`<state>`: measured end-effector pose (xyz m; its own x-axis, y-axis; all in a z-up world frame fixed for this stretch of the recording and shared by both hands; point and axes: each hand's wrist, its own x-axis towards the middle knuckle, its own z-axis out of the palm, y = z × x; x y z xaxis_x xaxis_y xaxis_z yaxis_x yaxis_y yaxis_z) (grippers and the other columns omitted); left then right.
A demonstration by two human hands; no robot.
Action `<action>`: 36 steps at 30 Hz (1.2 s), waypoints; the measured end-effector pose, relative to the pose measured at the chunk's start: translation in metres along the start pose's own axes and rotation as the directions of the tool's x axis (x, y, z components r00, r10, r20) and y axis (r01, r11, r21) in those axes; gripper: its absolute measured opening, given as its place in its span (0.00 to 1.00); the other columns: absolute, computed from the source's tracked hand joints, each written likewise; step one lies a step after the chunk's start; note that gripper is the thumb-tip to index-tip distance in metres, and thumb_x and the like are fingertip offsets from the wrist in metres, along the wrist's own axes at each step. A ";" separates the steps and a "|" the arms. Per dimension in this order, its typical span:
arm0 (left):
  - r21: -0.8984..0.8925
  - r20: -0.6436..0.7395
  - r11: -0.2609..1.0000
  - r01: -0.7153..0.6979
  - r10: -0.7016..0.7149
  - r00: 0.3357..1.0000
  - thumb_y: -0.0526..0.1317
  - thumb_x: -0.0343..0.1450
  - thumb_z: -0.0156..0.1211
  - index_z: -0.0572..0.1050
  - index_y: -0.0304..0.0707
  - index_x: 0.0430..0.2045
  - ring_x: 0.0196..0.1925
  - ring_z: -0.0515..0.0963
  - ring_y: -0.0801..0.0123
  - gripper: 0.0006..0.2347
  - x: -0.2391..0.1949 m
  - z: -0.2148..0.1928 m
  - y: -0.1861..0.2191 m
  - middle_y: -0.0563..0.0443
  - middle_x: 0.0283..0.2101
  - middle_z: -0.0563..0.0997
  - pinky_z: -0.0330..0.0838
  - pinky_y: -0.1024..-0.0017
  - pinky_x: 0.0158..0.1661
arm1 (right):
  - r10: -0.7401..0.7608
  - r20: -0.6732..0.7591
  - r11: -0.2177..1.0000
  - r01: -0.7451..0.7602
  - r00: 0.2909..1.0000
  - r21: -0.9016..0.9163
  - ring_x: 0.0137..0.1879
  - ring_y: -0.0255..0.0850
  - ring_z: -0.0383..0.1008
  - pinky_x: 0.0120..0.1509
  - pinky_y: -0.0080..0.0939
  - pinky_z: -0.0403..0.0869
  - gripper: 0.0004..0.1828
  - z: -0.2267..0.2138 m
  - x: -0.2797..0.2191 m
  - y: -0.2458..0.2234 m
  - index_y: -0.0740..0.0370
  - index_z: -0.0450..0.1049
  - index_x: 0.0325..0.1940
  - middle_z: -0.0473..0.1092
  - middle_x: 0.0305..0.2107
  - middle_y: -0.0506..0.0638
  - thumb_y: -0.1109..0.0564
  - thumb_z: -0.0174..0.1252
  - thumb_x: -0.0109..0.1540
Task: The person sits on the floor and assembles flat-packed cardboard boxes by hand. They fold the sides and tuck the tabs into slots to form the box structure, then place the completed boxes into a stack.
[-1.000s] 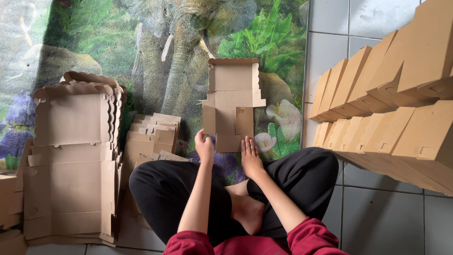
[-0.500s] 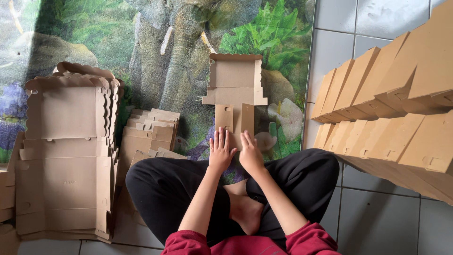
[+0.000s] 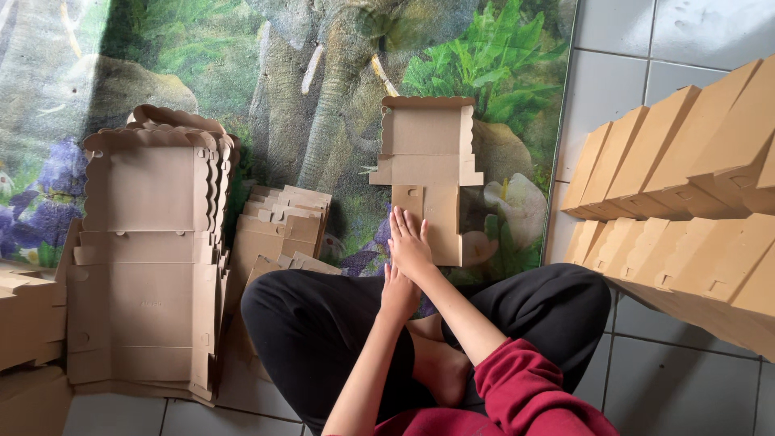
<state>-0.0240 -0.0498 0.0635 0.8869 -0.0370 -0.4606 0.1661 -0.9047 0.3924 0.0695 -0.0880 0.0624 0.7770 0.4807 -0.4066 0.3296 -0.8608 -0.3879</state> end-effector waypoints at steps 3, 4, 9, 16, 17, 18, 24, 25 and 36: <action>0.067 0.124 0.997 0.050 -0.058 0.991 0.57 0.69 0.47 0.47 0.32 0.65 0.72 0.37 0.48 0.35 -0.001 0.028 -0.003 0.35 0.69 0.47 0.27 0.47 0.67 | 0.033 -0.032 0.999 -0.033 0.999 0.010 0.76 0.50 0.27 0.71 0.71 0.28 0.35 -0.005 0.004 0.000 0.53 0.37 0.75 0.29 0.72 0.44 0.48 0.39 0.66; 0.066 0.126 0.996 0.052 -0.060 0.990 0.57 0.69 0.47 0.47 0.32 0.65 0.72 0.37 0.48 0.35 -0.002 0.028 -0.003 0.35 0.69 0.47 0.27 0.47 0.67 | 0.033 -0.029 0.999 -0.032 0.999 0.011 0.76 0.50 0.27 0.71 0.71 0.28 0.35 -0.010 0.009 -0.001 0.53 0.37 0.75 0.29 0.72 0.44 0.48 0.39 0.66; 0.036 0.346 0.990 0.135 -0.139 0.928 0.66 0.68 0.35 0.28 0.35 0.66 0.70 0.17 0.53 0.43 -0.003 0.002 0.012 0.41 0.70 0.22 0.11 0.44 0.63 | 0.084 0.024 0.996 -0.085 0.996 0.035 0.76 0.46 0.28 0.72 0.68 0.27 0.34 -0.035 0.033 -0.003 0.51 0.35 0.75 0.29 0.72 0.42 0.41 0.33 0.68; 0.057 0.396 0.984 0.172 -0.180 0.901 0.64 0.68 0.41 0.24 0.32 0.64 0.68 0.12 0.50 0.45 -0.001 -0.010 0.026 0.39 0.67 0.16 0.09 0.39 0.60 | 0.094 0.009 0.996 -0.094 0.996 0.012 0.76 0.46 0.26 0.72 0.69 0.28 0.36 -0.034 0.041 -0.004 0.51 0.35 0.75 0.27 0.72 0.42 0.38 0.34 0.67; 0.085 0.402 0.983 0.161 -0.182 0.897 0.65 0.68 0.40 0.26 0.32 0.64 0.68 0.13 0.49 0.44 0.001 -0.002 0.023 0.39 0.68 0.18 0.08 0.39 0.60 | 0.092 0.016 0.996 -0.092 0.996 0.017 0.76 0.46 0.26 0.72 0.68 0.28 0.36 -0.035 0.035 -0.007 0.52 0.34 0.75 0.27 0.72 0.44 0.38 0.34 0.67; 0.112 0.409 0.982 0.151 -0.184 0.894 0.65 0.68 0.39 0.27 0.31 0.65 0.68 0.13 0.49 0.43 0.004 0.005 0.019 0.38 0.68 0.20 0.07 0.38 0.59 | 0.089 0.024 0.996 -0.090 0.996 0.022 0.76 0.46 0.26 0.72 0.68 0.29 0.37 -0.036 0.029 -0.010 0.53 0.34 0.75 0.27 0.72 0.45 0.38 0.35 0.67; 0.152 0.495 0.972 0.179 -0.232 0.837 0.64 0.67 0.35 0.35 0.41 0.67 0.69 0.18 0.45 0.38 0.015 0.027 0.017 0.42 0.71 0.31 0.06 0.34 0.57 | 0.034 0.069 0.999 -0.034 0.997 -0.012 0.76 0.47 0.24 0.72 0.65 0.28 0.45 -0.013 -0.001 -0.011 0.58 0.29 0.74 0.25 0.72 0.50 0.29 0.30 0.63; 0.150 0.497 0.973 0.177 -0.229 0.837 0.64 0.67 0.35 0.35 0.41 0.67 0.69 0.18 0.45 0.38 0.015 0.029 0.016 0.42 0.71 0.31 0.06 0.34 0.57 | 0.037 0.070 0.999 -0.036 0.997 -0.014 0.76 0.47 0.24 0.72 0.65 0.28 0.45 -0.011 -0.002 -0.011 0.58 0.29 0.74 0.25 0.72 0.50 0.29 0.30 0.63; 0.100 0.178 0.995 -0.006 -0.012 0.984 0.47 0.68 0.56 0.43 0.40 0.67 0.72 0.43 0.55 0.35 -0.017 -0.024 -0.002 0.43 0.71 0.39 0.48 0.49 0.66 | 0.070 0.086 0.997 -0.071 0.994 0.011 0.76 0.42 0.29 0.73 0.64 0.27 0.43 -0.044 0.044 -0.006 0.56 0.34 0.74 0.29 0.72 0.48 0.28 0.22 0.63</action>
<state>-0.0290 -0.0369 0.0901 0.7937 -0.1009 -0.5999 0.1170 -0.9424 0.3133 0.1247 -0.0689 0.0836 0.7490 0.4319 -0.5025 0.2675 -0.8909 -0.3671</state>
